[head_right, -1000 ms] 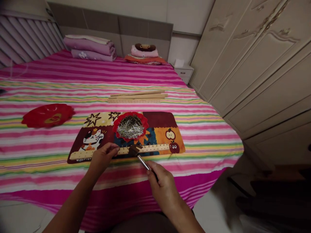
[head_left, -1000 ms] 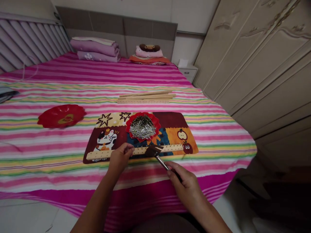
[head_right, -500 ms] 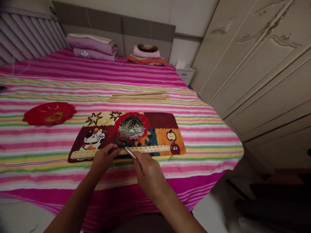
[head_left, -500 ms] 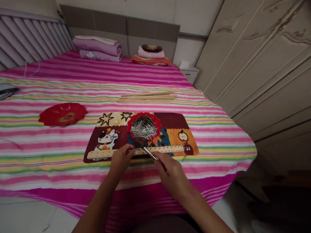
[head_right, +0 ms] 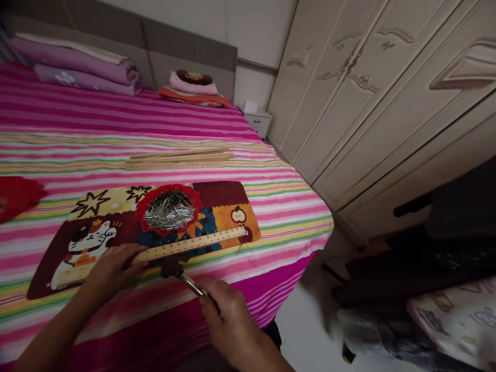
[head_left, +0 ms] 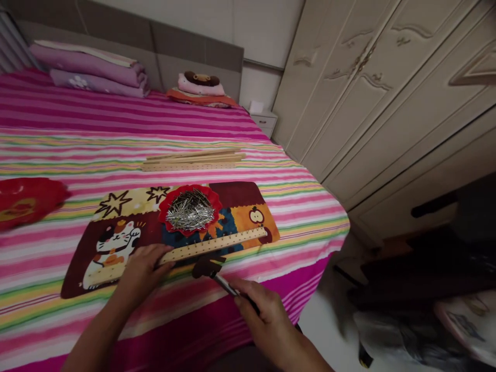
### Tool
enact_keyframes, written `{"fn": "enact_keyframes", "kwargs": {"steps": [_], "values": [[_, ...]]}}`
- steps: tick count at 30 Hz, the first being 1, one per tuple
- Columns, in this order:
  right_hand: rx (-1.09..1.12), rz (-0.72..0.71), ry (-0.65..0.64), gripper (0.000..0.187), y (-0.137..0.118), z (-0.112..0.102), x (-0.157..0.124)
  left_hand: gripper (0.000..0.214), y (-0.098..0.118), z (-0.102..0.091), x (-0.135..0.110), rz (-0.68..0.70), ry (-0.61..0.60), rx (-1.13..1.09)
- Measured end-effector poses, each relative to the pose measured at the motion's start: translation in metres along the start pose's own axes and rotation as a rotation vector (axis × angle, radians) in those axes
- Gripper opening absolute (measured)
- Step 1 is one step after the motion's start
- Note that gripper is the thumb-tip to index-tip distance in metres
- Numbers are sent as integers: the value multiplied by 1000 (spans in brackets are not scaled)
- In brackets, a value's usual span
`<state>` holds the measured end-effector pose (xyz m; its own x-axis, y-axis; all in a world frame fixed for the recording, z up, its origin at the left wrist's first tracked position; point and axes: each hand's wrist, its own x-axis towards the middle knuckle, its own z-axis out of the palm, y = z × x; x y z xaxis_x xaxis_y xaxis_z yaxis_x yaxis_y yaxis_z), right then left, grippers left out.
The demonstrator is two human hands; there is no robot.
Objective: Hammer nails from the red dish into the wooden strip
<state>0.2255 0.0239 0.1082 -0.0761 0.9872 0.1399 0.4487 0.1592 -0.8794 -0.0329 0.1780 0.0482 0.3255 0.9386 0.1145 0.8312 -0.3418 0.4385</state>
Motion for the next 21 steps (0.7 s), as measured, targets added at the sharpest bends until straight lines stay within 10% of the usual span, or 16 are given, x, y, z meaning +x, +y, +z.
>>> {"fn": "enact_keyframes", "kwargs": {"steps": [8, 15, 21], "values": [[-6, -14, 59, 28, 7, 2, -3, 28, 66, 29, 22, -43, -35, 8], [-17, 98, 137, 24, 49, -7, -26, 26, 42, 7, 15, 2, 115, -58], [20, 240, 167, 27, 69, -6, -40, 21, 44, -14, 57, 21, 152, 97]]}}
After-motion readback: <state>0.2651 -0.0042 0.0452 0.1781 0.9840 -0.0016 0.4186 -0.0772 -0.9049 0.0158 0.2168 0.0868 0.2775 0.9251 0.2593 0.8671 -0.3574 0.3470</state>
